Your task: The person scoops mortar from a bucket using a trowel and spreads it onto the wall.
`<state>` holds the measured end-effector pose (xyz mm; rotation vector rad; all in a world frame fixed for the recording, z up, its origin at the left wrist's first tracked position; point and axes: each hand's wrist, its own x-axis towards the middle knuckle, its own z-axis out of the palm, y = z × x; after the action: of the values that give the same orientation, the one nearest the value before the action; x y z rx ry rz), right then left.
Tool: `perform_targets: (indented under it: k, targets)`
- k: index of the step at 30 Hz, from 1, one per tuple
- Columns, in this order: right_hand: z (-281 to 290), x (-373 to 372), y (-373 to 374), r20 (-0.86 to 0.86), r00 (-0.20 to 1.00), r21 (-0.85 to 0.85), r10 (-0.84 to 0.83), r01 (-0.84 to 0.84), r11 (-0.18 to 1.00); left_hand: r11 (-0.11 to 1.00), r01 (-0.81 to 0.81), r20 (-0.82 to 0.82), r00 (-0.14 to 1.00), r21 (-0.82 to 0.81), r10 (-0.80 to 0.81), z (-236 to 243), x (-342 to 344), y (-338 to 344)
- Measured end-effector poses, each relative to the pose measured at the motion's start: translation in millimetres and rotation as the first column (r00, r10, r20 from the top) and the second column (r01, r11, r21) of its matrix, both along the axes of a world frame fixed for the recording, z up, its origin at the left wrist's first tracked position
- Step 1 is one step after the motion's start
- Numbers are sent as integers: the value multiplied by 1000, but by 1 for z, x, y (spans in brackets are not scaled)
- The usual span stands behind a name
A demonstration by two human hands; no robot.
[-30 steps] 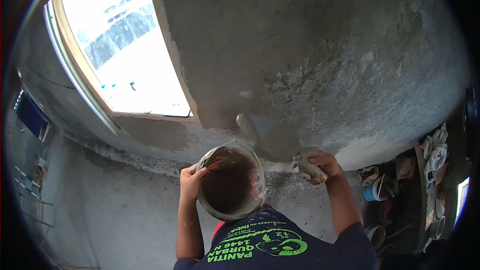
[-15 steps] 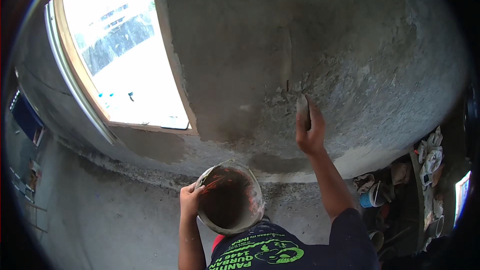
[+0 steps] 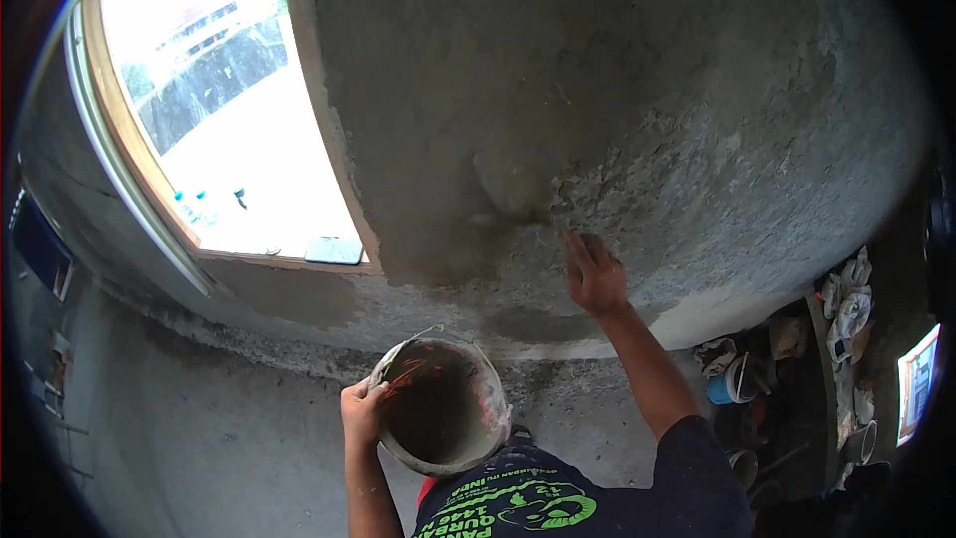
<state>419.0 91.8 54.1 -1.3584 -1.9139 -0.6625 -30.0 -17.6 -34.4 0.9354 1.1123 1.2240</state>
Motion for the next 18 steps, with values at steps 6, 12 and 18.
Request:
perform_targets:
  k: [6,12,18]
  targets:
    - [31,-1,1,-259,960,202,105,-53,978,1000,-8,-36,999,-7,8,9,0,5]
    - [36,-6,12,-140,990,84,-12,24,996,1000,4,-36,999,21,-3,-4,1,13]
    - [15,-31,-13,-90,994,-50,70,-75,996,999,-33,-10,999,5,33,9,3,10]
